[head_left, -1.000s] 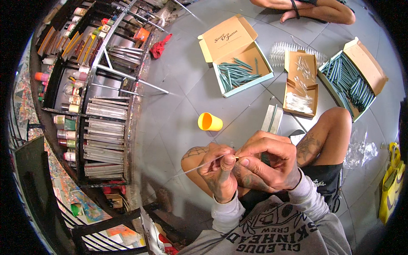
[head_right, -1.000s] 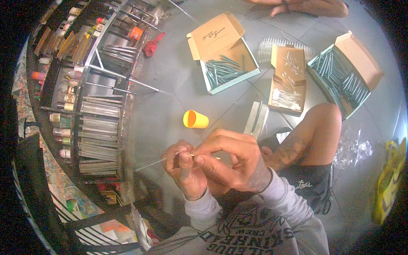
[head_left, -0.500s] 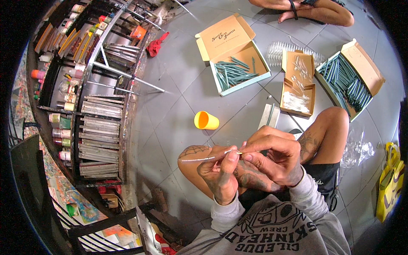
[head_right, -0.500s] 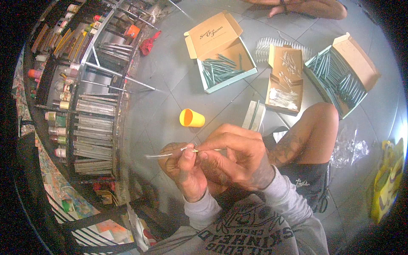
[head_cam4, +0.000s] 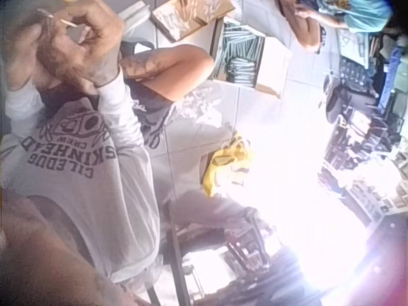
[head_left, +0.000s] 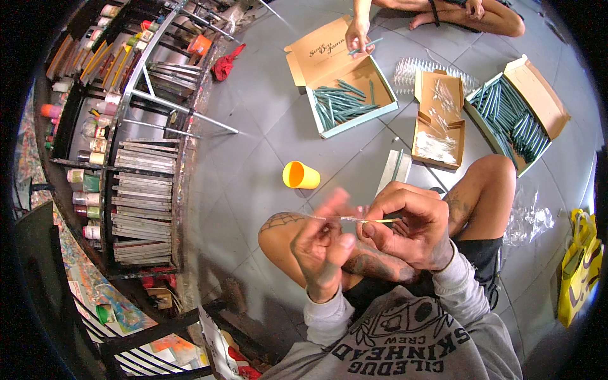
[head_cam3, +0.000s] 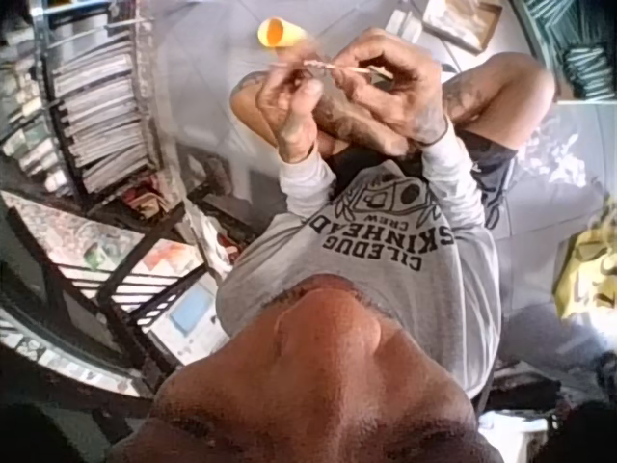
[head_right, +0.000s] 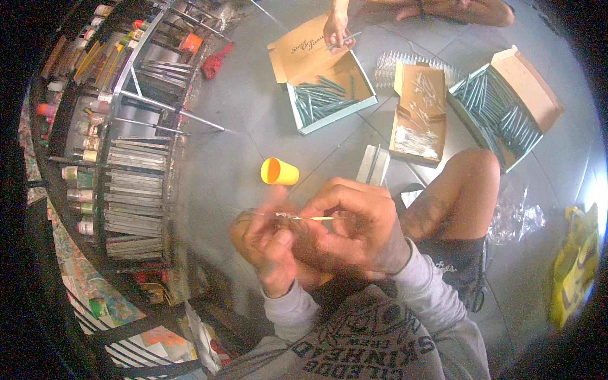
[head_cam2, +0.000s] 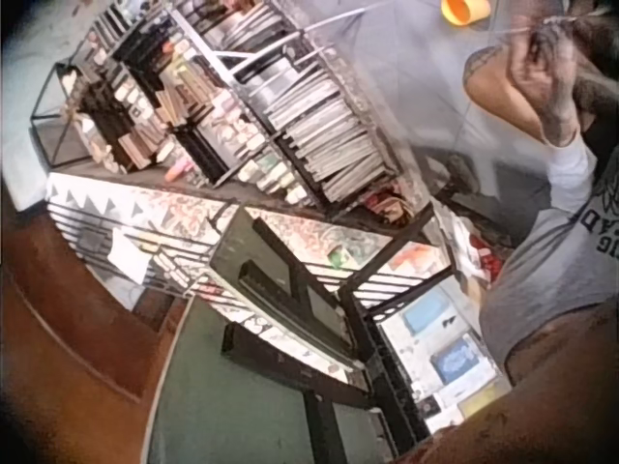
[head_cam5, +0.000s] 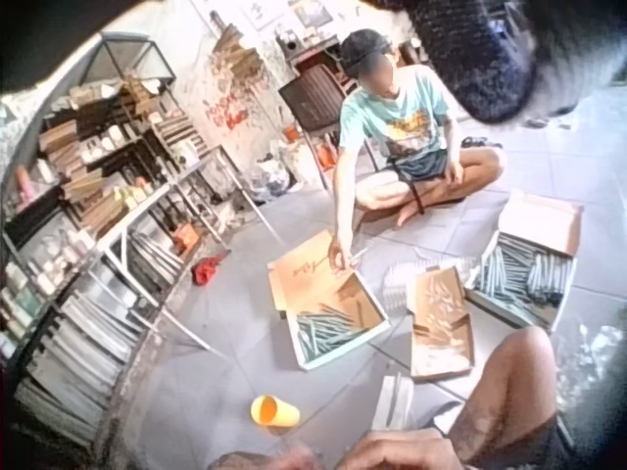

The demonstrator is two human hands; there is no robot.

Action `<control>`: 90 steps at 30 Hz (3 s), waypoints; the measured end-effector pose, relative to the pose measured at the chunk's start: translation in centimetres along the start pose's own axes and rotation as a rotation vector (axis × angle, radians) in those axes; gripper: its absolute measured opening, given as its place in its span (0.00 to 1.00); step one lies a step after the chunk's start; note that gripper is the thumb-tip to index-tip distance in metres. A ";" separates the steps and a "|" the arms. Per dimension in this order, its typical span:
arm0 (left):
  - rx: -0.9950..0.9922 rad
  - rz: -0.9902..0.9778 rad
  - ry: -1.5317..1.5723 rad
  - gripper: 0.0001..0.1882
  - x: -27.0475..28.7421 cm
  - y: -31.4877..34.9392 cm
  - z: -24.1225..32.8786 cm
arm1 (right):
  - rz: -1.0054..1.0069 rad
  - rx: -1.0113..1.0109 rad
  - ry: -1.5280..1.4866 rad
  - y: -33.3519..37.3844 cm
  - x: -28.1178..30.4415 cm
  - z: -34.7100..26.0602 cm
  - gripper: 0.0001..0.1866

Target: The person sits on the floor and assembles tattoo needles by inserting thin metal rods into plastic tubes and securing them with small rubber components.

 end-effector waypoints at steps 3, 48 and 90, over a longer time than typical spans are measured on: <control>-0.230 0.260 -0.141 0.21 1.9 -1.2 2.7 | -0.008 -0.038 -0.019 -0.4 0.1 0.2 0.06; -0.363 -0.618 -0.688 0.07 -2.4 -5.8 -3.2 | -0.013 -0.288 0.559 0.9 7.3 11.9 0.08; -0.104 -0.513 -0.217 0.07 -1.1 -3.4 -9.9 | 0.075 -0.224 0.198 1.6 4.0 7.3 0.07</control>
Point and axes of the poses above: each hand's wrist, its own y-axis away from the middle knuckle, its own x-axis out of the back of the hand, z = x × y, the point moved 8 cm from there along -y, towards the middle knuckle, and after that the axes turned 11 degrees about z, right-handed, at the moved point
